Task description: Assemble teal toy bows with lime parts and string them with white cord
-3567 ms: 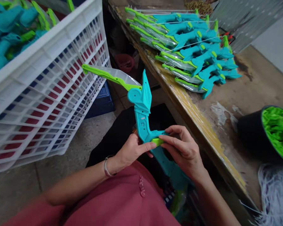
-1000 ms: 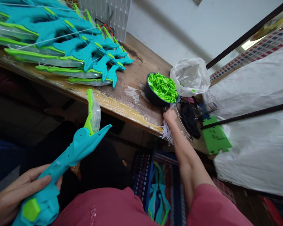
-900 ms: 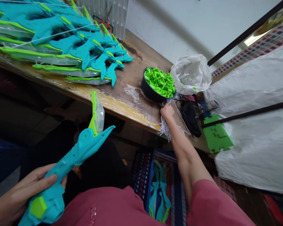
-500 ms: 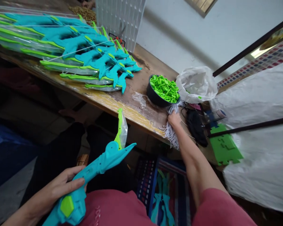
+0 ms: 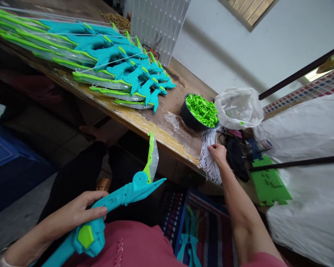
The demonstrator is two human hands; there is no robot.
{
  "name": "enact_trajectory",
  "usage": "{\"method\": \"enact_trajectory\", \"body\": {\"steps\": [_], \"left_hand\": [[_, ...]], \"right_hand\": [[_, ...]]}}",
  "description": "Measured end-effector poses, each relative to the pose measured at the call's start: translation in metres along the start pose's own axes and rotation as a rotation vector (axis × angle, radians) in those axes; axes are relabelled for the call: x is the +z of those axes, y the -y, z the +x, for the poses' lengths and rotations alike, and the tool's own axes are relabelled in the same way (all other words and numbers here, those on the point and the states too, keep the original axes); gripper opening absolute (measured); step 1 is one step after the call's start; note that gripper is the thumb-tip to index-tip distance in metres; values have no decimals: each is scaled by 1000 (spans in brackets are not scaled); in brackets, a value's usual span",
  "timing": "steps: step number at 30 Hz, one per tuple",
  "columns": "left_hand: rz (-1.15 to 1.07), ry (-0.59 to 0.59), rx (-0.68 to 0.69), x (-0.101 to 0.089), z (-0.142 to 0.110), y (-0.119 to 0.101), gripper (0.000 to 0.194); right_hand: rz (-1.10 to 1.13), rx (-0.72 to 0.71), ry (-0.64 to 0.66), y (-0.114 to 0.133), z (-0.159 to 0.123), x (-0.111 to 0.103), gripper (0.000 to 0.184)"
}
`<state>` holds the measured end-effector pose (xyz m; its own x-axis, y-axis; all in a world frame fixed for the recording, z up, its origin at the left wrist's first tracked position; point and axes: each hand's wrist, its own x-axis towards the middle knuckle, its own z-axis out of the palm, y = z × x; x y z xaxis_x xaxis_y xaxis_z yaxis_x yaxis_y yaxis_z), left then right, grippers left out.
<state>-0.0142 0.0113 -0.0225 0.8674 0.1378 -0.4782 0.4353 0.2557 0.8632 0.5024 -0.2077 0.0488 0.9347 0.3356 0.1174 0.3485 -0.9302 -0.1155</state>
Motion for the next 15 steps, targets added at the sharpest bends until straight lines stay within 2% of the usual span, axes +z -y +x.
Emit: {"method": "enact_trajectory", "body": {"steps": [2, 5, 7, 9, 11, 15], "left_hand": [[-103, 25, -7, -1, 0, 1, 36], [-289, 32, -17, -2, -2, 2, 42], [-368, 25, -2, -3, 0, 2, 45], [-404, 37, 23, -3, 4, 0, 50], [-412, 72, 42, -2, 12, -3, 54], [-424, 136, 77, 6, 31, -8, 53]], "right_hand": [[96, 10, -37, -1, 3, -7, 29], [240, 8, -181, 4, -3, -20, 29], [336, -29, -277, 14, -19, -28, 33], [438, -127, -288, 32, -52, -30, 38], [541, -292, -178, 59, -104, -23, 35], [720, -709, 300, 113, -236, 15, 33]]}}
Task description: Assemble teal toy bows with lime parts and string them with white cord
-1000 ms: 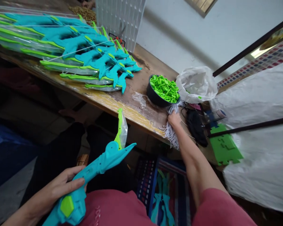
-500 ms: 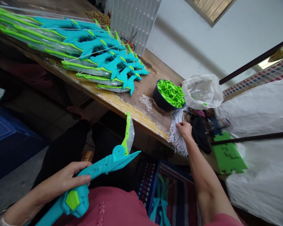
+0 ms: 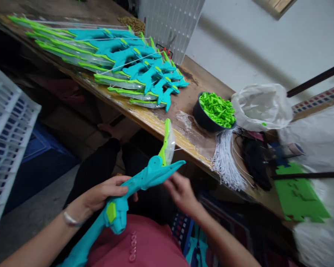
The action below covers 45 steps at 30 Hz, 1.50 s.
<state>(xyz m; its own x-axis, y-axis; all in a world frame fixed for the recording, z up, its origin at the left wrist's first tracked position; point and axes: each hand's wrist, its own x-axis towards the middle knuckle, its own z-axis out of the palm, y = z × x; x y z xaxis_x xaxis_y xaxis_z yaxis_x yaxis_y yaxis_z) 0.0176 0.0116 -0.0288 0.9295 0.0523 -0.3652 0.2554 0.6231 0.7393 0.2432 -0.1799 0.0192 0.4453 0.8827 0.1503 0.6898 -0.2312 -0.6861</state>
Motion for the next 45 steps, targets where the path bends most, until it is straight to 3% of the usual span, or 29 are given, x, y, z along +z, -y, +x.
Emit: {"method": "enact_trajectory", "body": {"steps": [1, 3, 7, 12, 16, 21, 25, 27, 32, 38, 42, 45], "left_hand": [[-15, 11, 7, 1, 3, 0, 52], [-50, 30, 15, 2, 5, 1, 50], [-84, 54, 9, 3, -3, 7, 46], [3, 153, -73, 9, -13, 26, 40], [42, 151, -165, 11, -18, 37, 38], [61, 123, -170, 7, -23, 34, 42], [102, 137, -138, 5, -23, 33, 39], [74, 144, -148, 6, -23, 37, 40], [10, 111, -164, 5, -31, 50, 45], [99, 20, -122, -7, -49, 57, 53], [411, -101, -57, -21, -59, 46, 43], [758, -235, -105, -24, -63, 40, 29]], "right_hand": [[165, -34, 203, 11, -16, 26, 28], [455, 98, 404, 23, -42, 67, 26], [929, 454, 584, 17, -51, 106, 42], [1224, 577, 563, 6, -8, 118, 58], [1447, 646, 543, 6, 22, 121, 60], [1456, 732, 514, 5, 26, 128, 42], [1443, 786, 568, 9, 24, 133, 52], [1443, 778, 500, 8, 31, 133, 49], [1397, 700, 186, -5, 69, 128, 26], [1243, 581, -57, -14, 102, 113, 32], [1031, 492, -204, -27, 105, 82, 41], [828, 404, -327, -37, 96, 48, 43]]}}
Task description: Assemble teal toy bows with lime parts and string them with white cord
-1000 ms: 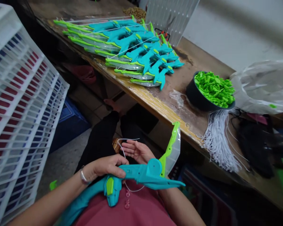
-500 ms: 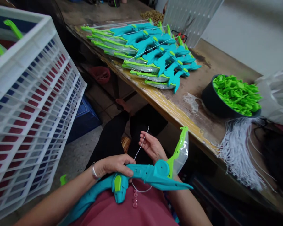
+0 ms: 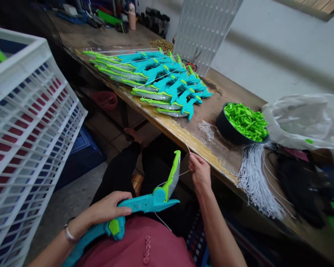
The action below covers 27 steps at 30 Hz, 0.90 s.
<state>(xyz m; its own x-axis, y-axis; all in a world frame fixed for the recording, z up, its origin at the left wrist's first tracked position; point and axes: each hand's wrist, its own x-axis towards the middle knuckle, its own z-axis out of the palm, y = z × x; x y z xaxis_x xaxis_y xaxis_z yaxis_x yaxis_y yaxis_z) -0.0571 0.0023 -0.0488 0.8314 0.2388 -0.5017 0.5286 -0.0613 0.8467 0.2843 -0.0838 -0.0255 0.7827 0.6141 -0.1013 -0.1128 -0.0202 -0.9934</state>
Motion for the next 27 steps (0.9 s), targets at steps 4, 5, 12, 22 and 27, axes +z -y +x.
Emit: {"method": "enact_trajectory", "body": {"steps": [4, 5, 12, 22, 27], "left_hand": [[322, -137, -155, 13, -3, -8, 15], [370, -157, -172, 19, -3, -11, 15], [435, -173, -207, 41, -7, -22, 19], [427, -173, -202, 39, -6, -17, 19], [421, -186, -193, 39, -6, -14, 16]], "right_hand": [[-280, -228, -36, 23, -16, -28, 30], [-352, -281, -21, 27, -22, -31, 26], [-719, -540, 84, 20, -46, -17, 20], [-926, -746, 29, 0, -47, -8, 22], [-929, -775, 12, -3, -46, -7, 22]]}}
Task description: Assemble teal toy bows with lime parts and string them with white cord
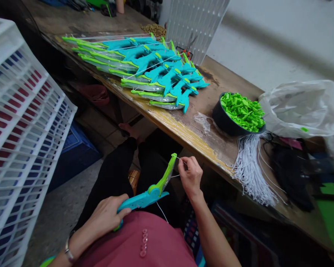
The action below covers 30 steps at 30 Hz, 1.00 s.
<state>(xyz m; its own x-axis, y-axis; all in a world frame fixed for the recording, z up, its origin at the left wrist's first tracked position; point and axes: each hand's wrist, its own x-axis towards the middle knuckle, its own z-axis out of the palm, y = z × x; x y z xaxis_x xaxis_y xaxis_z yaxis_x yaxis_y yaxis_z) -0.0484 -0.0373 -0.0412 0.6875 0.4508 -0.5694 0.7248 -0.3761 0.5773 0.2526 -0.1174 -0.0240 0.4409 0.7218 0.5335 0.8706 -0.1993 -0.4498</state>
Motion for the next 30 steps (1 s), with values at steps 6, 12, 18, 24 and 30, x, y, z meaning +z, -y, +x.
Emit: {"method": "enact_trajectory", "body": {"steps": [6, 12, 18, 24, 30], "left_hand": [[-5, 12, -5, 0, 2, 0, 18], [1, 20, -13, -2, 1, -2, 17], [-2, 29, -12, -3, 2, -1, 16], [3, 25, -9, -2, 1, 0, 18], [6, 22, -11, -2, 1, 0, 19]], "right_hand": [[-7, -10, 4, 1, 1, 2, 22], [-23, -21, 21, 1, 1, 2, 21], [-38, -42, 33, 2, 0, 0, 20], [-54, -43, 19, 1, 1, 0, 21], [-65, -47, 6, 3, 4, 2, 21]]}}
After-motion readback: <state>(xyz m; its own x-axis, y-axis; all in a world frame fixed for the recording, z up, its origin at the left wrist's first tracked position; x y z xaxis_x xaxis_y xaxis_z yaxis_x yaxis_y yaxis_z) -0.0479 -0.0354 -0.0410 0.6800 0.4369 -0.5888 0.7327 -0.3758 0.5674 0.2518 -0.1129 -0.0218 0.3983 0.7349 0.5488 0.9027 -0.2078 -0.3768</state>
